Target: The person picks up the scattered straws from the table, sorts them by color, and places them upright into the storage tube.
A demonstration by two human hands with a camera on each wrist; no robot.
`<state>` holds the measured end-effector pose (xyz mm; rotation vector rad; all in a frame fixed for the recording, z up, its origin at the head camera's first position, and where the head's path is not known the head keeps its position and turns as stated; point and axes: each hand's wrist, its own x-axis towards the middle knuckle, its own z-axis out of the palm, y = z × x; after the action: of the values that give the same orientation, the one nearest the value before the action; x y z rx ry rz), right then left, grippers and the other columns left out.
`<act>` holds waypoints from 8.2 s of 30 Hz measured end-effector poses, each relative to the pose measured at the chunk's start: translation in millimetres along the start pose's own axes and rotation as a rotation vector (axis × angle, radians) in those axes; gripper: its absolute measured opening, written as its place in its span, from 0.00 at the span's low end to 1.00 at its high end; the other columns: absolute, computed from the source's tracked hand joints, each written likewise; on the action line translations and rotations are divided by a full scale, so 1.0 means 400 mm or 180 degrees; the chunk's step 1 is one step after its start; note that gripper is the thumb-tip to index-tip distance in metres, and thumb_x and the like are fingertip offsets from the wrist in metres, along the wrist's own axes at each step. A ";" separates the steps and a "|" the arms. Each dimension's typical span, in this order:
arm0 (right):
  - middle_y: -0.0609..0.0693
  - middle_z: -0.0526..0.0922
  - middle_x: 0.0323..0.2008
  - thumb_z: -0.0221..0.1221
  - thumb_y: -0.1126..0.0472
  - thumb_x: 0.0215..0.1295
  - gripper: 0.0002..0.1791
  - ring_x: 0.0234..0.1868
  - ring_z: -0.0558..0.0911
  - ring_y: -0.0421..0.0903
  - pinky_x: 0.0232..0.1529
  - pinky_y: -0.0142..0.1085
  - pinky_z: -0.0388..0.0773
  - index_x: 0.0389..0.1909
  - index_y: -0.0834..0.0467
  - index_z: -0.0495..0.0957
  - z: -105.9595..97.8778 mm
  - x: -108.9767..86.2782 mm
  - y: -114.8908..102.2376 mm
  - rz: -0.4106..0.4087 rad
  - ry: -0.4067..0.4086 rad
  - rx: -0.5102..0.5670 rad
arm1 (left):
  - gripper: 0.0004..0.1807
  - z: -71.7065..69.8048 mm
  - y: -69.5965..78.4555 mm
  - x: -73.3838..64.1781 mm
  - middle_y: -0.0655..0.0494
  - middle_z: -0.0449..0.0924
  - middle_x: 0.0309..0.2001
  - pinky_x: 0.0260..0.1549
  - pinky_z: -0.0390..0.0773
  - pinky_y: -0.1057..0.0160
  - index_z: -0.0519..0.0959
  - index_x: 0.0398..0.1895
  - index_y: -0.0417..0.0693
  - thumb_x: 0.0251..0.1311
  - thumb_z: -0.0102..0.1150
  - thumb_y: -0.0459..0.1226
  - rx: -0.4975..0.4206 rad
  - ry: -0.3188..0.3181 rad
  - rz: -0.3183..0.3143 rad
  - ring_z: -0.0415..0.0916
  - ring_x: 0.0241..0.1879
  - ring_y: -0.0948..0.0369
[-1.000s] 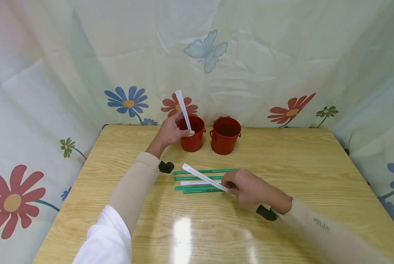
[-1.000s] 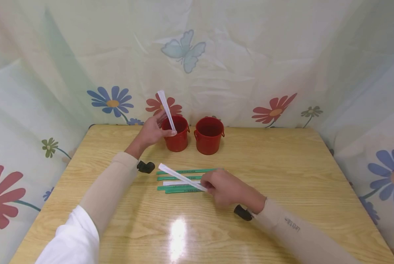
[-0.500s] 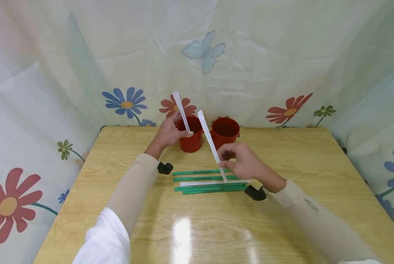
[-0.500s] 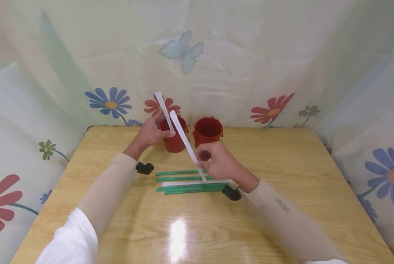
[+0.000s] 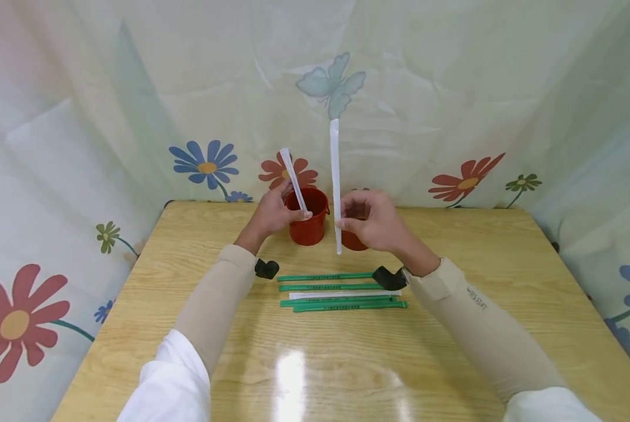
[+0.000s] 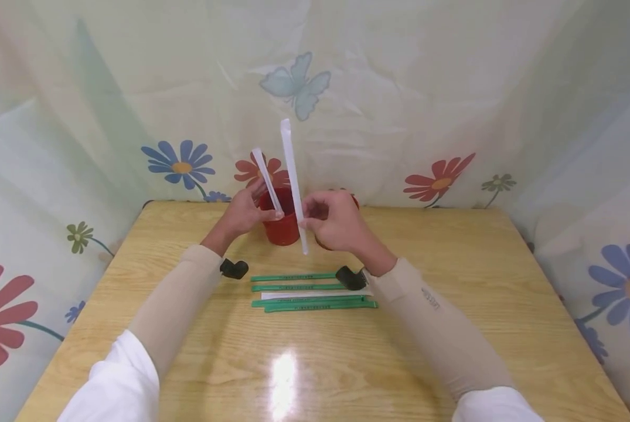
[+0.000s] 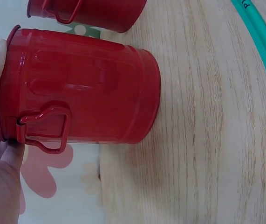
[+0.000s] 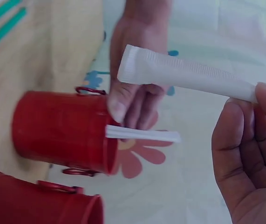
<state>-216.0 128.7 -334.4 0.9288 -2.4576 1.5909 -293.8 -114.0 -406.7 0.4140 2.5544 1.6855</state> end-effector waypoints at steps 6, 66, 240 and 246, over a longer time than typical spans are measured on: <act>0.59 0.81 0.27 0.65 0.76 0.62 0.03 0.27 0.80 0.48 0.33 0.28 0.81 0.31 0.68 0.82 0.002 0.070 -0.006 0.0034 0.0133 -0.0132 | 0.54 0.002 0.005 -0.002 0.50 0.75 0.73 0.72 0.74 0.46 0.55 0.84 0.58 0.58 0.76 0.35 -0.0078 -0.0056 0.0022 0.72 0.71 0.50; 0.61 0.91 0.42 0.65 0.64 0.70 0.09 0.37 0.85 0.54 0.36 0.39 0.85 0.45 0.65 0.88 0.067 0.191 0.112 0.0763 0.0163 -0.0779 | 0.53 -0.009 -0.002 0.007 0.54 0.72 0.76 0.75 0.71 0.47 0.57 0.83 0.57 0.58 0.77 0.37 0.0097 0.0007 0.0012 0.69 0.75 0.52; 0.48 0.89 0.33 0.66 0.69 0.67 0.03 0.33 0.82 0.34 0.36 0.30 0.83 0.38 0.60 0.87 0.005 -0.278 0.186 0.0242 -0.1136 -0.1281 | 0.49 0.039 0.067 -0.088 0.49 0.65 0.80 0.75 0.67 0.49 0.58 0.82 0.44 0.61 0.75 0.37 -0.0727 0.0827 0.0117 0.64 0.79 0.53; 0.48 0.90 0.34 0.66 0.71 0.66 0.05 0.34 0.82 0.34 0.36 0.30 0.83 0.41 0.61 0.87 0.011 -0.285 0.191 0.0242 -0.1183 -0.1263 | 0.51 0.102 0.080 -0.085 0.47 0.63 0.80 0.76 0.66 0.45 0.58 0.82 0.43 0.59 0.77 0.38 -0.0731 0.0595 0.0416 0.63 0.79 0.54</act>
<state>-161.9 197.5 -440.1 1.1507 -2.9309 0.9478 -247.4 -74.2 -397.6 0.4353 2.4604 2.1302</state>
